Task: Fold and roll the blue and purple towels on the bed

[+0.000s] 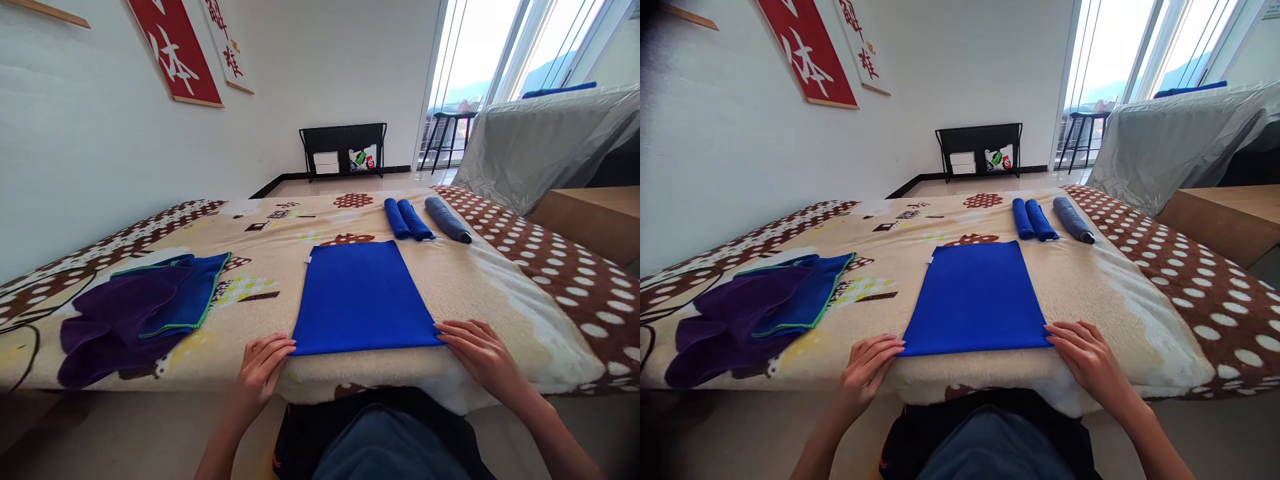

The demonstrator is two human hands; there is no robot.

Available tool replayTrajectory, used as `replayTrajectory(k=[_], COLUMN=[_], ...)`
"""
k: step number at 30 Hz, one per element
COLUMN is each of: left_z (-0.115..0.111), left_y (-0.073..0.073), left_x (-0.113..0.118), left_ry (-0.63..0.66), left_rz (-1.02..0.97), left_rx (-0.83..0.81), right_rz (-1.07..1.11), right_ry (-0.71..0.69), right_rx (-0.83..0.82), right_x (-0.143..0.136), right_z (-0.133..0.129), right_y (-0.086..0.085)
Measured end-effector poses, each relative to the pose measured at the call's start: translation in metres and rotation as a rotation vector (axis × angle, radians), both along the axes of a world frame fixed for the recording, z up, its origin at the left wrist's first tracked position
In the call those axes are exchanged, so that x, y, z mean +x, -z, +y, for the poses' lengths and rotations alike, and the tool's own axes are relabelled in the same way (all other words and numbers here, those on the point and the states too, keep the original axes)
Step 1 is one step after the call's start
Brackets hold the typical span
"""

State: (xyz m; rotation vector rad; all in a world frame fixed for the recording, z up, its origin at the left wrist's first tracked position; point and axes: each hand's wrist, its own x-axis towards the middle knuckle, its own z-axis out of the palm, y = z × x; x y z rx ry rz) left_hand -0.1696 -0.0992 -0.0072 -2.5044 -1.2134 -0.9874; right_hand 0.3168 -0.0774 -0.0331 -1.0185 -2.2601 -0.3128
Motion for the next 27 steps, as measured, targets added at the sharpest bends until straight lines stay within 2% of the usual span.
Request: replayTrajectory(k=[6,10,13,17,22,27], left_z=[-0.003,-0.001,0.0,0.0,0.003,0.015], left_y=[0.0,-0.001,-0.005,-0.004,0.007,0.012], left_x=[-0.001,0.0,0.0,-0.003,0.006,0.03], left_ry=[0.013,0.009,0.035,0.04,-0.16,-0.369], left_rz=[-0.045,-0.162,-0.236,-0.252,-0.326,-0.333], left_rx=[-0.123,-0.216,-0.264,-0.306,-0.417,-0.383], right_rz=[0.066,0.237,0.352,0.435,0.488,0.485], right_ry=[-0.033,0.002,-0.022,-0.046,0.121,0.21], right_rx=[-0.159,-0.302,-0.403,-0.536,-0.623,-0.533], right_x=[-0.001,-0.006,-0.008,-0.006,-0.013,-0.026], right_z=[-0.006,-0.005,-0.004,-0.004,-0.001,0.006], right_y=[-0.001,-0.006,-0.01,-0.009,0.0,0.002])
